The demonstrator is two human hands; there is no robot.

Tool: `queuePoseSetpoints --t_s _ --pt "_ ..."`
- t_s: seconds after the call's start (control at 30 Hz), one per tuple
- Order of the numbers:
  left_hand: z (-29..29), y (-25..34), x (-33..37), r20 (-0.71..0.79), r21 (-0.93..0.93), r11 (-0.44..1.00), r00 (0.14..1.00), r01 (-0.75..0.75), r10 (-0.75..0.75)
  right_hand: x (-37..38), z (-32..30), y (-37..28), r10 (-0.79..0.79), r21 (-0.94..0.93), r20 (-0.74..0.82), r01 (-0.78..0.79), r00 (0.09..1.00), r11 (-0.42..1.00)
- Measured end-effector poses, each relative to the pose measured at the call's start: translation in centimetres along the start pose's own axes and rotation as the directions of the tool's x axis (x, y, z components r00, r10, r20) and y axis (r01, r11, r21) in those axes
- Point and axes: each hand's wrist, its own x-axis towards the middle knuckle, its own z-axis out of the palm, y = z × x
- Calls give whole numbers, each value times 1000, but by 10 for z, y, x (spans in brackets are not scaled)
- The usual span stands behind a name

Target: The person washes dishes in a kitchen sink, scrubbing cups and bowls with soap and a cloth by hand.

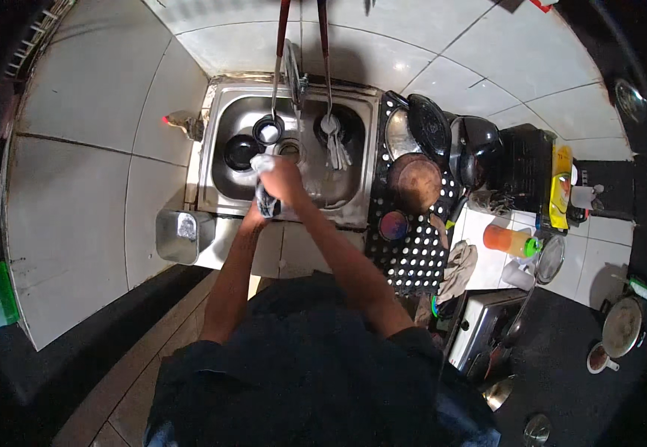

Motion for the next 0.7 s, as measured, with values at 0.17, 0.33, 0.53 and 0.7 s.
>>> queuePoseSetpoints --t_s 0.17,0.33,0.53,0.7 --pt "-34 -21 3 168 -9 1000 986 -3 5 -6 20 28 -403 19 71 403 912 915" --pt "40 20 7 161 465 864 978 -193 132 -49 43 75 276 453 -204 -159 939 877" --pt "39 8 14 -178 84 975 960 -206 218 -65 55 79 286 644 -190 -101 939 759" --pt "58 32 10 -258 740 596 688 -310 678 -91 39 73 469 790 82 -344 879 508"
